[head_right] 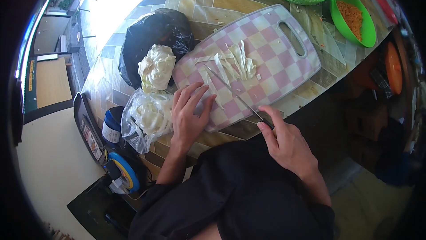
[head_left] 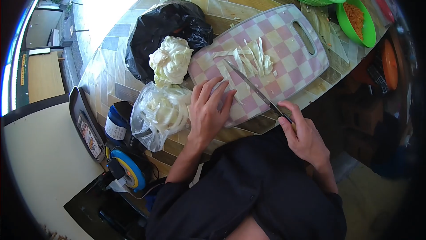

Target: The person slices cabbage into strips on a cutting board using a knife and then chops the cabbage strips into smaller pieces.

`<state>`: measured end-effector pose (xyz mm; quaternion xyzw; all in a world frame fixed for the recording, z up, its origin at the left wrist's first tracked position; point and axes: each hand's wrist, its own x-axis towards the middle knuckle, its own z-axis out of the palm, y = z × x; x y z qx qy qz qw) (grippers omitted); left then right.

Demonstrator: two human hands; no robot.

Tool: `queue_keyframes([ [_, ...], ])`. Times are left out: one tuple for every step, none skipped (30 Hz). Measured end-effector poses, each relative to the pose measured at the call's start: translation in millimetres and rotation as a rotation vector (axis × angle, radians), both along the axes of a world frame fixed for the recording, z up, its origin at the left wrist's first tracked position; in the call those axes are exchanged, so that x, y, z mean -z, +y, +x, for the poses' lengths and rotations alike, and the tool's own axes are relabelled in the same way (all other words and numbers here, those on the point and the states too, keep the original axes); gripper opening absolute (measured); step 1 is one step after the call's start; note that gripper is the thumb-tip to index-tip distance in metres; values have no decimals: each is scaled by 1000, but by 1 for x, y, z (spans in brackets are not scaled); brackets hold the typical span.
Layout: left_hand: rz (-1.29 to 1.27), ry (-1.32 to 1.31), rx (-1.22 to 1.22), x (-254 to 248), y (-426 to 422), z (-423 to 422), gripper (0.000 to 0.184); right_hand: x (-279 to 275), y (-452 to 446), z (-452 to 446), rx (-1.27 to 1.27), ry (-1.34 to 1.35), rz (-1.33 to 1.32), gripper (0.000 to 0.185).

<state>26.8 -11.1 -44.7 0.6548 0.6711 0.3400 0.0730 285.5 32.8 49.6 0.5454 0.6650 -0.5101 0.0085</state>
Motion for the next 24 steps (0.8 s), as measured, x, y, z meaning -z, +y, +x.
queue_keyframes([
  [-7,-9,4,0,-1,0,33,0,-2,-1,-14,44,53,40],
  [-15,-18,6,0,-2,-1,34,2,-4,-2,-30,88,104,42],
  [-26,-27,6,1,-3,-1,34,4,-6,-3,-48,133,152,43],
  [-31,-16,13,0,-4,0,35,6,-6,-4,-61,138,163,45],
  [-38,-5,18,-1,-4,1,36,7,-6,-4,-74,144,173,46],
  [-47,5,22,-2,-5,2,37,8,-6,-4,-73,141,168,46],
  [-60,-3,32,-2,-6,4,38,8,-6,-5,-72,138,163,47],
  [-72,-12,42,-2,-6,5,39,7,-6,-6,-56,126,146,46],
  [-83,-22,53,-2,-7,6,40,7,-6,-6,-54,126,144,47],
  [-84,-32,50,-1,-8,7,41,7,-6,-6,-52,127,142,47],
  [-82,-39,47,0,-8,7,42,9,-6,-5,-65,142,155,47],
  [-76,-44,45,1,-7,7,43,11,-6,-4,-77,149,172,47],
  [-71,-54,40,3,-7,7,42,13,-7,-3,-88,157,188,48],
  [-63,-64,35,4,-7,8,42,15,-8,-2,-99,157,205,48],
  [-55,-72,30,5,-7,8,42,14,-7,-2,-90,135,190,48],
  [-39,-70,30,6,-7,8,41,12,-6,-3,-81,113,176,48],
  [-25,-68,32,7,-7,9,40,9,-6,-4,-50,68,126,48],
  [-13,-68,32,8,-7,10,40,6,-5,-4,-19,22,75,48],
  [2,-76,7,11,-6,11,40,8,-3,-3,21,51,101,47],
  [15,-86,-18,14,-5,12,40,14,-2,-2,62,80,126,45],
  [26,-96,-43,16,-6,14,41,20,-1,-1,102,107,149,45],
  [-5,-114,-55,15,-7,15,42,27,1,1,120,127,193,42],
  [-29,-128,-66,14,-7,14,43,35,5,2,138,152,242,40],
  [-51,-138,-73,12,-6,12,44,43,10,2,160,180,293,39],
])
